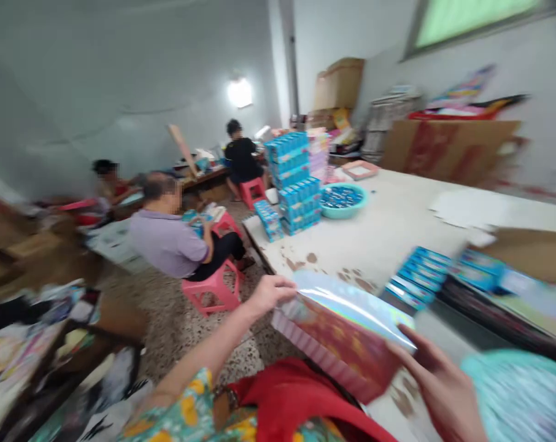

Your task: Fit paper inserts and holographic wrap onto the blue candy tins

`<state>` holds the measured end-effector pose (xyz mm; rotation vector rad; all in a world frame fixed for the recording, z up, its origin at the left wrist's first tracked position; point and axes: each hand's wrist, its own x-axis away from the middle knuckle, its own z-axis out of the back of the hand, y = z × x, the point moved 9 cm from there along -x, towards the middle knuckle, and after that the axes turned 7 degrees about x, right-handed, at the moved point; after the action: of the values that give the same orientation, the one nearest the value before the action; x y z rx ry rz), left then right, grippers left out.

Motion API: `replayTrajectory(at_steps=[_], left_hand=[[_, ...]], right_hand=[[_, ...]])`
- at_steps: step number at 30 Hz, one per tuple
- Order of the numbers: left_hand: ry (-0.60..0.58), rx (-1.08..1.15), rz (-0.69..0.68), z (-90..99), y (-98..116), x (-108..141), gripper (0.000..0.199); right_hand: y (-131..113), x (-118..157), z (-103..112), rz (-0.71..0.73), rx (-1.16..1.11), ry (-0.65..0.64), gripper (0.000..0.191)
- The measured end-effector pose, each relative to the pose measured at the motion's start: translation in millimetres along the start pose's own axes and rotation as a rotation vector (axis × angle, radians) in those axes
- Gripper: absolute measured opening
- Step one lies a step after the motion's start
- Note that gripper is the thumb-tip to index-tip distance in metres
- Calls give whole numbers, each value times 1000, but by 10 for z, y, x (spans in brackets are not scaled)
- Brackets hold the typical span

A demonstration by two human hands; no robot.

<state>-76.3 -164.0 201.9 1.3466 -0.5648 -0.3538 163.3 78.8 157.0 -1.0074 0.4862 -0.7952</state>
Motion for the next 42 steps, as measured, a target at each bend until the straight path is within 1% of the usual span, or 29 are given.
replayTrajectory(at_steps=[1,3,5,7,9,11,13,15,17,19,21,23,25,27,29,31,33,35,37,39,41,42], left_hand=[[5,-43,-34,-24,48,-4,29],[36,-53,-72,-38,93,-44,25],[41,5,-63,-65,73,-93,24],[20,75,-38,-127,46,-113,25],[-53,113,-12,-261,43,-101,28],[-160,108,17,-456,47,-76,38],[-238,97,47,-646,25,-72,44],[-254,101,85,-780,-40,-107,36],[-242,116,135,-858,-138,-168,32],[-255,119,198,-910,-242,-228,39],[-320,115,255,-957,-317,-274,53],[-402,112,286,-988,-357,-311,63],[-439,112,296,-973,-393,-360,62],[-433,108,308,-930,-461,-414,60],[-408,80,306,-879,-551,-471,59],[-383,22,266,-833,-629,-537,53],[-386,-32,211,-806,-683,-610,42],[-434,-89,151,-803,-708,-687,32],[-506,-196,63,-806,-684,-766,26],[-547,-366,-82,-810,-584,-831,23],[-531,-545,-282,-857,-397,-834,23],[-519,-616,-390,-921,-286,-792,24]], right_hand=[[28,13,18,-29,-7,-6,59],[48,27,63,-34,-79,-11,53],[78,39,114,-46,-154,-13,50],[115,60,170,-70,-228,-10,48],[142,87,230,-86,-291,2,46],[170,116,282,-91,-343,24,45],[215,163,321,-91,-407,68,52],[289,244,337,-100,-437,123,60],[388,351,311,-135,-396,158,59],[483,459,251,-191,-347,160,51],[525,539,189,-236,-335,147,48],[487,579,138,-245,-307,127,51],[406,592,86,-237,-246,102,53],[354,605,20,-251,-219,83,50],[376,633,-54,-313,-248,79,48],[436,673,-115,-394,-284,95,47],[460,698,-117,-424,-242,141,43],[424,699,-72,-389,-113,198,35],[365,692,-36,-335,30,227,27],[320,691,-10,-299,145,249,24],[252,689,30,-262,253,298,23],[202,678,35,-237,287,317,23]])
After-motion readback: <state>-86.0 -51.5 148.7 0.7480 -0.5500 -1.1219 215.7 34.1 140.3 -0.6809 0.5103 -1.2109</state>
